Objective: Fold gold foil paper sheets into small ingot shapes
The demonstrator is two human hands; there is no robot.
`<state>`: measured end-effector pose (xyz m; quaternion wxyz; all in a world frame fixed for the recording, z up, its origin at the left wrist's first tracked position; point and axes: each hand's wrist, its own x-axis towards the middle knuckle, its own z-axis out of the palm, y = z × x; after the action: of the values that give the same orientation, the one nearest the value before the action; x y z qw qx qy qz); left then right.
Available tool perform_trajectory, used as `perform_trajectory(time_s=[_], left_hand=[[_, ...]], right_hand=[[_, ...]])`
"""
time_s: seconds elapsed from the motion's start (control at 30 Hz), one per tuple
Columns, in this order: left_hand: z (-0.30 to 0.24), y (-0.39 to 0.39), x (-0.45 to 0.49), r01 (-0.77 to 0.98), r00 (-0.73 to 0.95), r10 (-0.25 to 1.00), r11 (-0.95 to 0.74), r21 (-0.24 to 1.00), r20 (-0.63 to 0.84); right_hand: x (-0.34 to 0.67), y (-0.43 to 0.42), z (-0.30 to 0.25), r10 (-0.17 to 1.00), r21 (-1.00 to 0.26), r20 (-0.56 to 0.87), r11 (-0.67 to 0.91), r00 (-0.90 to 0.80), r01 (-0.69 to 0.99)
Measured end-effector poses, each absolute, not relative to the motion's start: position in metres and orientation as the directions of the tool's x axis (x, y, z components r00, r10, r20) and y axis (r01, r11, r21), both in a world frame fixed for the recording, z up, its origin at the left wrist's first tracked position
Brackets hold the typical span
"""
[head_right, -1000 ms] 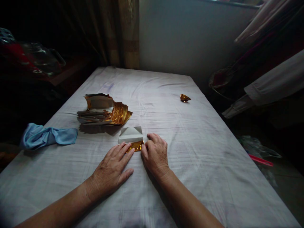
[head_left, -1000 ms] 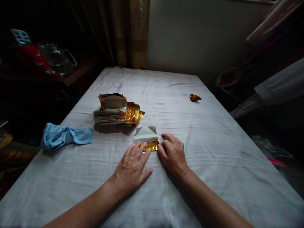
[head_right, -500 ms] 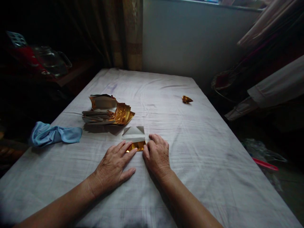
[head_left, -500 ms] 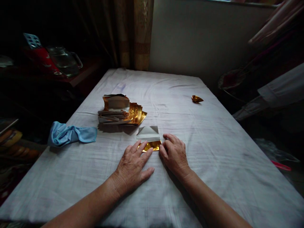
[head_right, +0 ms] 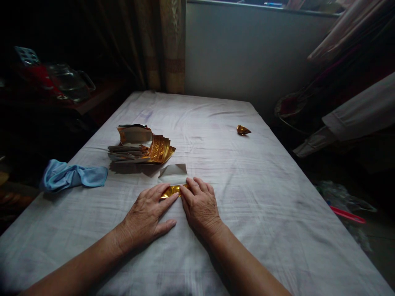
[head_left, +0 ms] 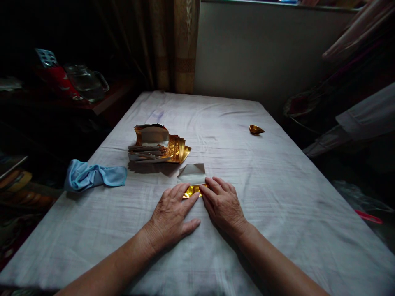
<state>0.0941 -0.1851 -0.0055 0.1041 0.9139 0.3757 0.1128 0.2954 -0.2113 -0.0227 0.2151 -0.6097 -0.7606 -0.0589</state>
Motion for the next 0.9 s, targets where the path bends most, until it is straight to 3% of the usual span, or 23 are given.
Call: perform_trajectory(time_s=[0.13, 0.27, 0.47, 0.57, 0.73, 0.9], left_hand=[[-0.004, -0.17, 0.084, 0.619, 0.711, 0.686, -0.715, 0.324, 0.155], [0.0, -0.148, 0.074, 0.659, 0.629, 0.754, -0.647, 0.383, 0.191], [0.014, -0.139, 0.083, 0.758, 0.568, 0.822, -0.547, 0.355, 0.054], [0.017, -0.14, 0.088, 0.784, 0.538, 0.843, -0.509, 0.354, 0.02], [0.015, -0.137, 0.089, 0.794, 0.518, 0.855, -0.487, 0.364, 0.012], [0.012, -0.137, 0.088, 0.786, 0.534, 0.844, -0.518, 0.338, 0.053]], right_hand=[[0.297, -0.211, -0.025, 0.906, -0.181, 0.391, 0.25, -0.163, 0.951], [0.297, -0.21, -0.025, 0.901, -0.192, 0.401, 0.262, -0.168, 0.946], [0.297, -0.21, -0.02, 0.896, -0.24, 0.41, 0.285, -0.169, 0.928], [0.3, -0.204, -0.014, 0.931, -0.313, 0.339, 0.249, -0.137, 0.917], [0.308, -0.187, 0.0, 0.991, -0.401, 0.095, 0.122, -0.091, 0.908], [0.307, -0.18, 0.003, 0.995, -0.347, 0.068, 0.09, -0.071, 0.934]])
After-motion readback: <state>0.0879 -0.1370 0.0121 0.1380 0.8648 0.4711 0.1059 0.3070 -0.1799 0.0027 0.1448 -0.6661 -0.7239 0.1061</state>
